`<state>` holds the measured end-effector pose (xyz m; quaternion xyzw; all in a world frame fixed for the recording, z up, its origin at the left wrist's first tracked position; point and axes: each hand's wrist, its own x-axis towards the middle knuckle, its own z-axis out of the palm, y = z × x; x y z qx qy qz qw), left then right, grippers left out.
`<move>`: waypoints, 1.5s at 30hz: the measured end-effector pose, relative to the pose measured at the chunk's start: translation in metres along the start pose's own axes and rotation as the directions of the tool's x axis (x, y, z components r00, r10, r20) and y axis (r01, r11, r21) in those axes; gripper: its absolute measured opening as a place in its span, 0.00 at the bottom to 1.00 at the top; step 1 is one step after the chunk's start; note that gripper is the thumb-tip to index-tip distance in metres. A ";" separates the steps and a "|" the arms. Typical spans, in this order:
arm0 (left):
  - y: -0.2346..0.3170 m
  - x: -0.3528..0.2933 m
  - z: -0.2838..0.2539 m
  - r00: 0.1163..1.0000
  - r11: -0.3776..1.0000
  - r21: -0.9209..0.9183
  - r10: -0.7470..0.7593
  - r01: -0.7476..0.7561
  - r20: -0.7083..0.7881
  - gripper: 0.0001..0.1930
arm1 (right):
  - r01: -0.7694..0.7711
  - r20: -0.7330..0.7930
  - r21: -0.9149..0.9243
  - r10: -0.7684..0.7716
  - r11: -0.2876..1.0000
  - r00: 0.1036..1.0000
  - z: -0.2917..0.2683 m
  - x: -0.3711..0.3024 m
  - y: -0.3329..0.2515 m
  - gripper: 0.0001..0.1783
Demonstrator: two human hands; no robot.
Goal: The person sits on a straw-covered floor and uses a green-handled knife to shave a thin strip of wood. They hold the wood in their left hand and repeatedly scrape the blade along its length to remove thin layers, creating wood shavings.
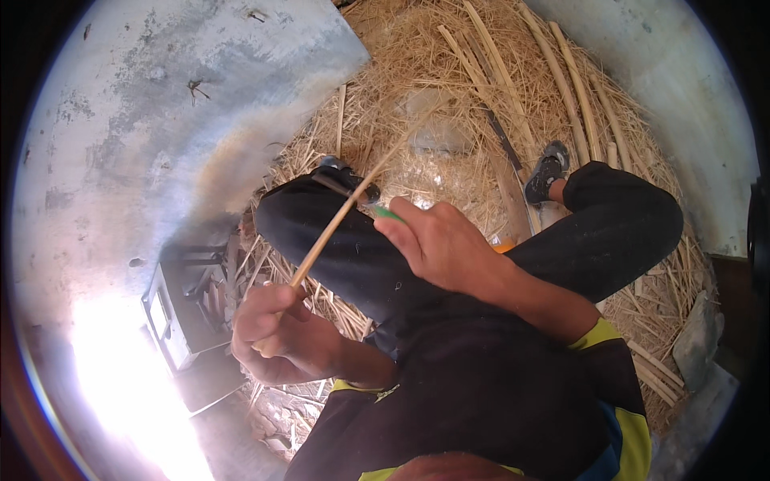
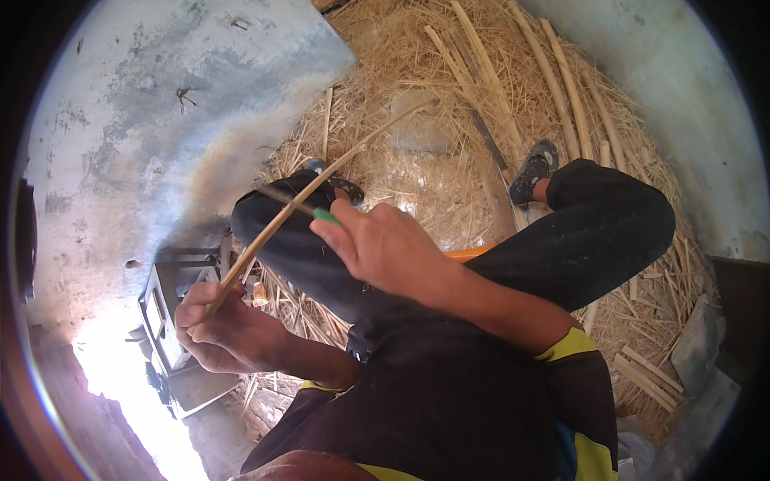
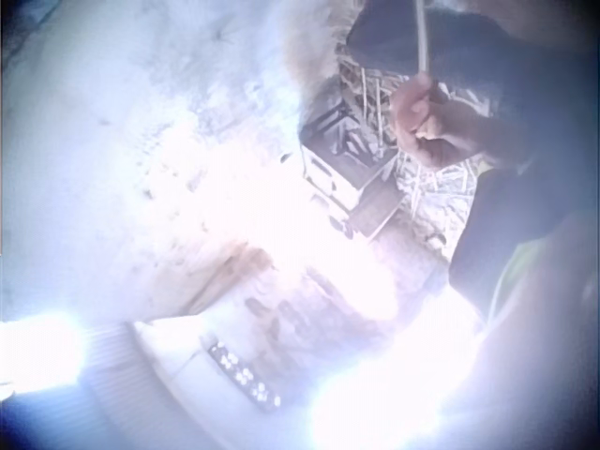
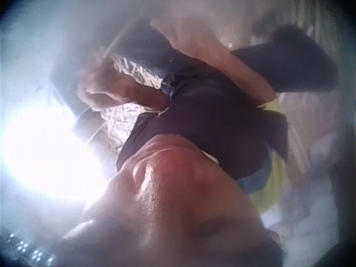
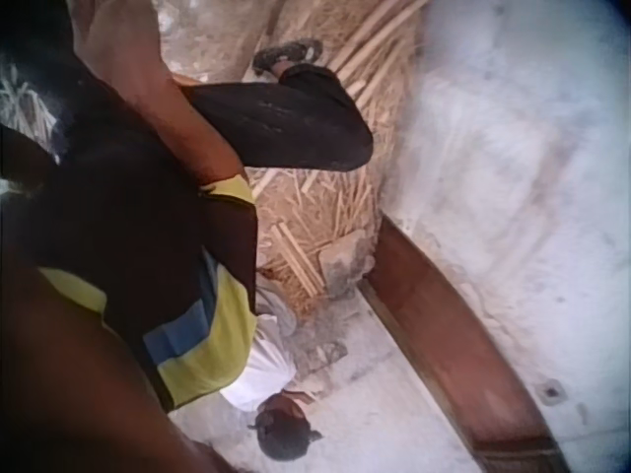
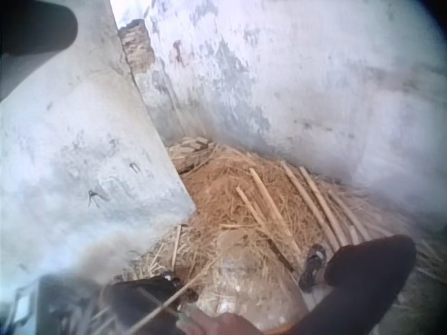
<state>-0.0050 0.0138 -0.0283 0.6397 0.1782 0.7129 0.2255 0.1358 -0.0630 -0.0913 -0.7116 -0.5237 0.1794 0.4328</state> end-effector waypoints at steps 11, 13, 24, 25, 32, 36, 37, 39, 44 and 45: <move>-0.004 0.002 -0.005 1.000 1.000 -0.021 0.023 -0.023 0.011 0.16 | 0.002 -0.094 0.077 0.005 0.997 0.996 0.004 0.017 0.009 0.21; -0.007 0.007 -0.009 1.000 0.998 0.067 0.000 0.000 0.008 0.16 | 0.004 -0.105 -0.056 -0.010 0.998 0.994 0.000 0.020 0.002 0.20; 0.003 -0.004 -0.004 0.996 1.000 0.000 0.017 -0.017 0.082 0.20 | -0.264 -0.115 -0.034 0.259 0.964 0.959 -0.004 0.000 0.042 0.20; 0.002 -0.002 -0.007 0.988 0.997 -0.064 0.045 -0.036 0.150 0.20 | -0.164 -0.101 0.048 0.168 0.985 0.981 -0.018 0.000 0.014 0.19; -0.005 0.010 -0.013 0.913 0.963 -0.246 0.194 -0.108 0.360 0.21 | 0.037 0.017 0.181 -0.041 0.983 0.999 -0.025 -0.022 -0.042 0.16; -0.006 0.011 -0.017 0.935 0.979 -0.190 0.134 -0.074 0.328 0.17 | 0.023 -0.004 -0.026 -0.023 0.999 1.000 -0.020 -0.018 -0.046 0.15; -0.007 0.013 -0.016 0.931 0.978 -0.187 0.149 -0.090 0.333 0.16 | -0.021 -0.026 -0.103 0.019 0.994 0.999 -0.018 -0.016 -0.044 0.16; -0.005 0.011 -0.016 0.946 0.986 -0.149 0.118 -0.076 0.303 0.17 | -0.126 -0.082 -0.242 0.109 0.962 0.991 -0.006 -0.015 -0.029 0.16; -0.009 0.008 -0.009 0.954 0.968 -0.231 0.162 -0.103 0.254 0.16 | -0.140 -0.184 -0.092 0.121 0.986 0.975 -0.009 -0.009 0.017 0.20; -0.004 0.006 -0.010 0.950 0.967 -0.244 0.147 -0.078 0.277 0.16 | -0.103 -0.171 0.021 0.105 0.994 0.980 -0.017 -0.019 -0.008 0.20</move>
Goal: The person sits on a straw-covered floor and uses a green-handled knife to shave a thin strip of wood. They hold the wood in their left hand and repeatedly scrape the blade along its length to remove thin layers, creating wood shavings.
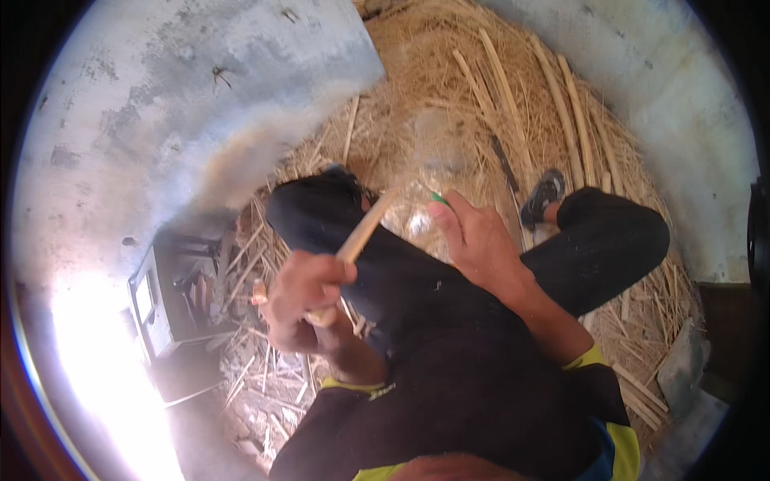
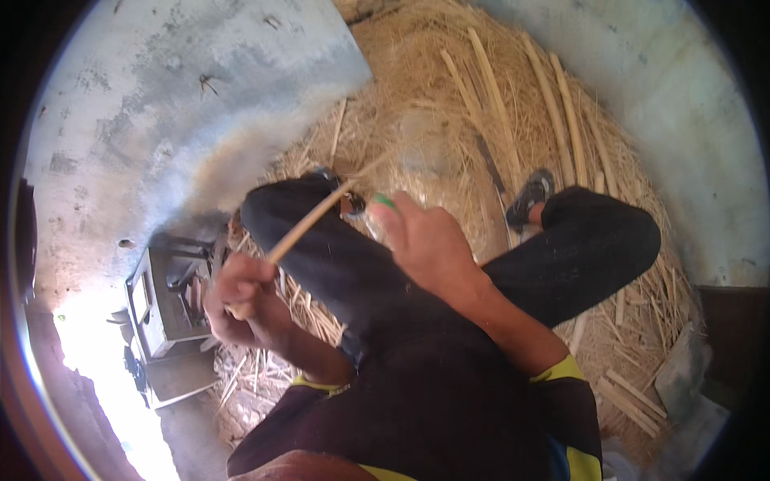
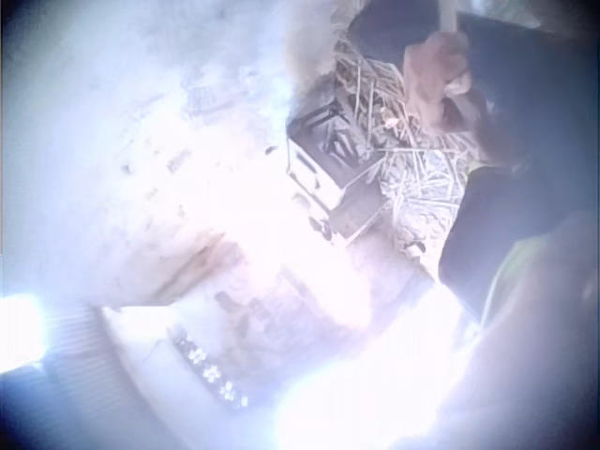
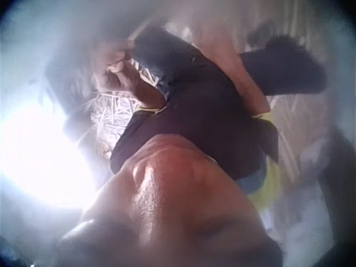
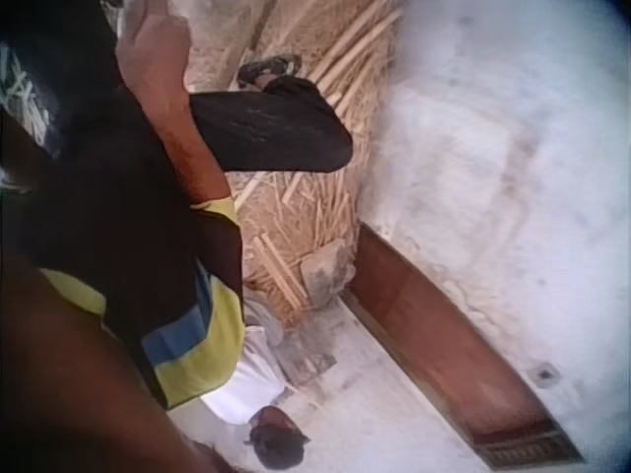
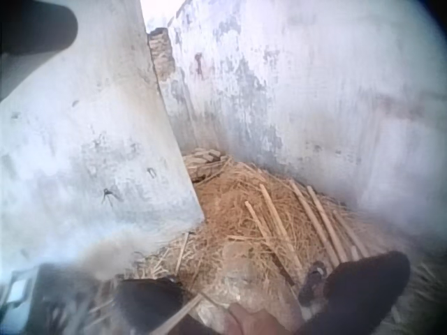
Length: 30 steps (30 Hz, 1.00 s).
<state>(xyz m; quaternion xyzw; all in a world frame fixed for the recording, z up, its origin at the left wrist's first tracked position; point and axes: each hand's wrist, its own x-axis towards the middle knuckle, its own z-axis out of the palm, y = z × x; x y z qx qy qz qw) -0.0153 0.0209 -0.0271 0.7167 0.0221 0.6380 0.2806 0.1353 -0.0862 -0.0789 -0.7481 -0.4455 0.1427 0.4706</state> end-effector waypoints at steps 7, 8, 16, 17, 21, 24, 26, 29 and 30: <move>-0.002 0.001 -0.002 0.998 0.998 -0.050 -0.049 0.048 -0.025 0.15 | 0.014 0.120 -0.120 0.000 0.993 0.993 0.011 -0.003 0.003 0.17; -0.002 -0.002 -0.005 0.998 0.997 -0.048 -0.066 0.065 -0.018 0.16 | -0.060 0.073 -0.247 0.081 0.967 0.994 0.013 0.002 0.015 0.17; -0.007 -0.003 -0.008 0.997 0.998 -0.020 -0.068 0.068 -0.033 0.15 | -0.053 0.096 -0.173 0.071 0.983 0.993 0.022 0.001 0.006 0.16; -0.010 -0.003 -0.010 0.994 0.997 -0.009 -0.081 0.081 -0.068 0.14 | -0.058 0.018 -0.165 0.061 0.985 0.998 0.024 0.011 0.022 0.16; -0.011 -0.009 -0.016 0.995 0.995 -0.072 -0.080 0.075 -0.060 0.13 | 0.059 0.118 -0.077 -0.050 0.995 0.992 0.018 0.006 0.001 0.18; -0.008 -0.010 -0.010 0.987 0.992 -0.034 -0.124 0.121 -0.102 0.14 | 0.002 0.094 -0.066 0.005 0.998 0.996 0.032 0.005 0.009 0.17; -0.007 -0.010 -0.010 0.970 0.985 0.040 -0.157 0.167 -0.185 0.15 | -0.006 0.022 -0.133 0.009 0.991 1.000 0.040 0.015 0.037 0.17; -0.007 -0.011 -0.010 0.964 0.979 0.097 -0.152 0.176 -0.218 0.16 | 0.040 0.044 -0.127 -0.035 0.991 0.998 0.032 0.020 0.019 0.19; -0.005 -0.012 -0.011 0.966 0.978 0.108 -0.156 0.181 -0.205 0.17 | 0.051 0.076 -0.104 -0.043 0.993 0.996 0.030 0.017 0.007 0.20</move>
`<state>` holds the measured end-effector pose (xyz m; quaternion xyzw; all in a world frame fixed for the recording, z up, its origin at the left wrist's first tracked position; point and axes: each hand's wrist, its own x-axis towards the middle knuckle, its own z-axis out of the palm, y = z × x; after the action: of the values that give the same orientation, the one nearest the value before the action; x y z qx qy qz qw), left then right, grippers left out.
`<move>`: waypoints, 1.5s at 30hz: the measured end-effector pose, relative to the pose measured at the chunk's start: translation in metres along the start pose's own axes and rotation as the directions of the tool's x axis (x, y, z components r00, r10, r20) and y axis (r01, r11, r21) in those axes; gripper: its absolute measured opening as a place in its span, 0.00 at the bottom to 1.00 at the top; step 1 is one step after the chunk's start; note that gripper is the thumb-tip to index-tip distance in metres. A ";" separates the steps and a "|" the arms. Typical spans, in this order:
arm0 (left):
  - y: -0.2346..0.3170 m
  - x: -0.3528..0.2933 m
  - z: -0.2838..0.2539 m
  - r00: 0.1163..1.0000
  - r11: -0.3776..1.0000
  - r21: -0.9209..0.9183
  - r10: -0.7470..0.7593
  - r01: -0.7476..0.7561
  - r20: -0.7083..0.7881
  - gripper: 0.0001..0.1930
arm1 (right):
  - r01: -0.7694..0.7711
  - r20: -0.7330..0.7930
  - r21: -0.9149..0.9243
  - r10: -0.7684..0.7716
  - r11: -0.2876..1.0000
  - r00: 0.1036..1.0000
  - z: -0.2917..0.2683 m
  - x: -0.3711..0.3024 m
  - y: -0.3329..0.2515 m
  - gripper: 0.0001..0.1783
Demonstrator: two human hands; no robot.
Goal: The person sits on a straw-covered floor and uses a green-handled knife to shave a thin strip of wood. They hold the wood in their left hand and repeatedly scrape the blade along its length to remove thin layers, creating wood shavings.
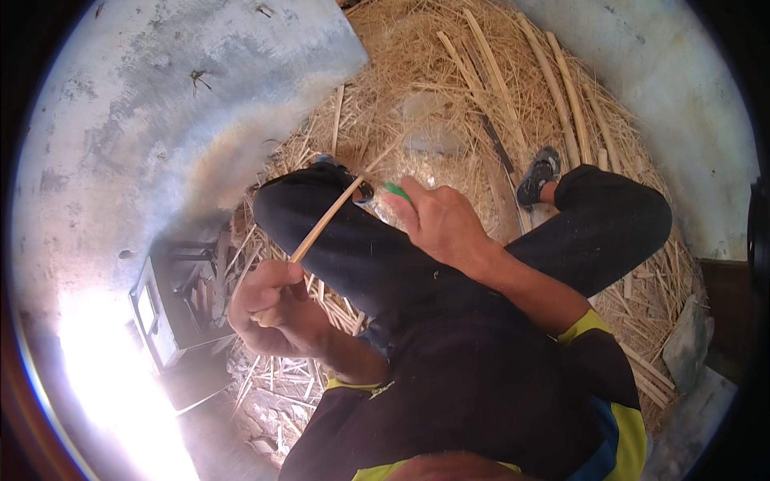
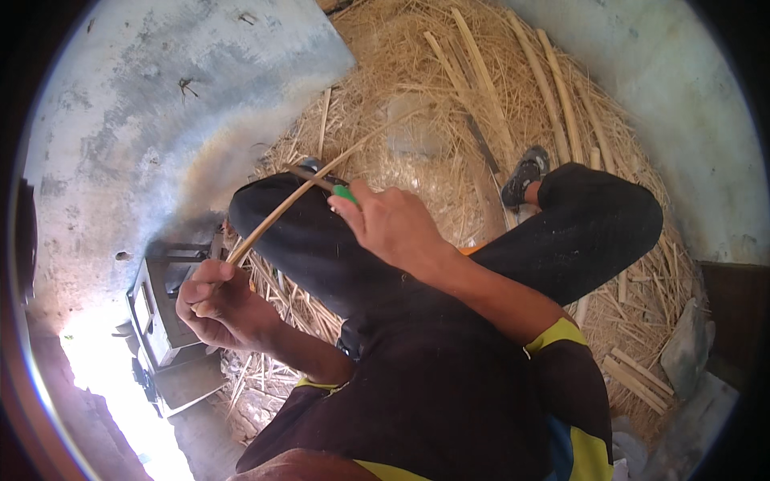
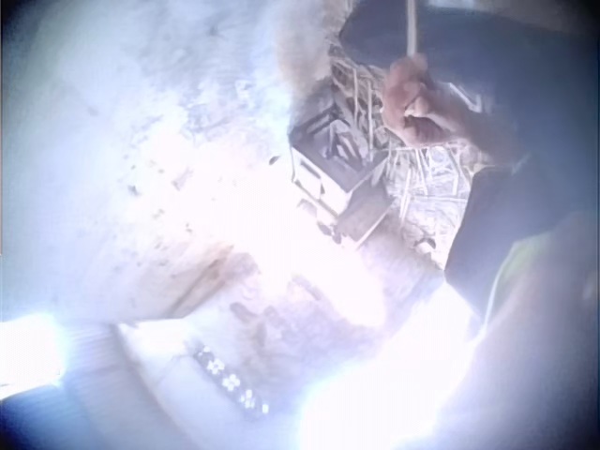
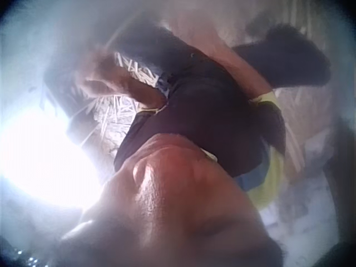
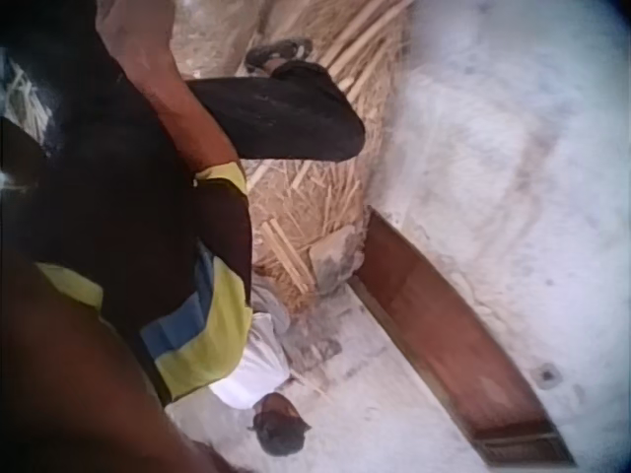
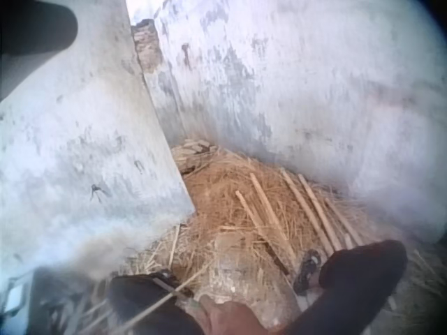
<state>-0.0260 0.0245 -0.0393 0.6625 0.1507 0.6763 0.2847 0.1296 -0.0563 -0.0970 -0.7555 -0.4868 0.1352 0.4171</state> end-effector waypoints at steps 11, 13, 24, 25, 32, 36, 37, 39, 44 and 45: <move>0.001 0.004 0.006 0.995 0.997 -0.033 -0.066 0.064 -0.074 0.11 | -0.134 0.064 -0.130 0.144 0.982 0.988 0.022 0.014 0.034 0.20; 0.006 0.004 0.009 0.993 0.996 -0.004 -0.091 0.091 -0.081 0.12 | -0.229 0.045 -0.436 0.275 0.870 0.960 0.038 0.024 0.109 0.18; -0.001 0.004 0.008 0.998 0.999 -0.043 -0.022 0.020 -0.059 0.16 | -0.105 0.127 0.239 0.076 0.965 0.989 -0.017 0.011 0.014 0.23; 0.000 0.004 0.008 0.996 0.999 -0.032 -0.038 0.035 -0.075 0.17 | -0.003 0.128 0.305 -0.037 0.952 0.991 -0.025 0.000 -0.013 0.22; 0.034 0.006 0.039 0.964 0.939 0.318 -0.042 0.128 -0.264 0.20 | -0.058 0.158 0.142 0.035 0.988 0.987 0.003 -0.016 -0.030 0.15; 0.035 0.007 0.035 0.962 0.933 0.322 -0.072 0.158 -0.263 0.23 | -0.025 0.171 0.105 0.007 0.994 0.985 -0.007 -0.016 -0.039 0.15; 0.037 0.005 0.040 0.963 0.938 0.308 -0.076 0.157 -0.259 0.24 | 0.018 0.163 0.154 -0.044 0.988 0.986 -0.008 -0.019 -0.044 0.15; 0.036 0.004 0.043 0.963 0.931 0.325 -0.083 0.167 -0.257 0.25 | 0.057 0.118 0.208 -0.083 0.976 0.989 0.001 -0.021 -0.036 0.15; 0.036 0.006 0.042 0.965 0.921 0.357 -0.063 0.155 -0.256 0.24 | 0.009 0.149 0.073 -0.019 0.997 0.989 -0.009 -0.013 -0.029 0.18; 0.036 0.004 0.041 0.966 0.924 0.351 -0.065 0.153 -0.250 0.23 | 0.050 0.145 0.117 -0.067 0.992 0.987 -0.009 -0.016 -0.034 0.18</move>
<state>0.0076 -0.0088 -0.0115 0.6104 0.3438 0.6922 0.1734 0.1065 -0.0686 -0.0689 -0.7038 -0.5301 0.2062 0.4257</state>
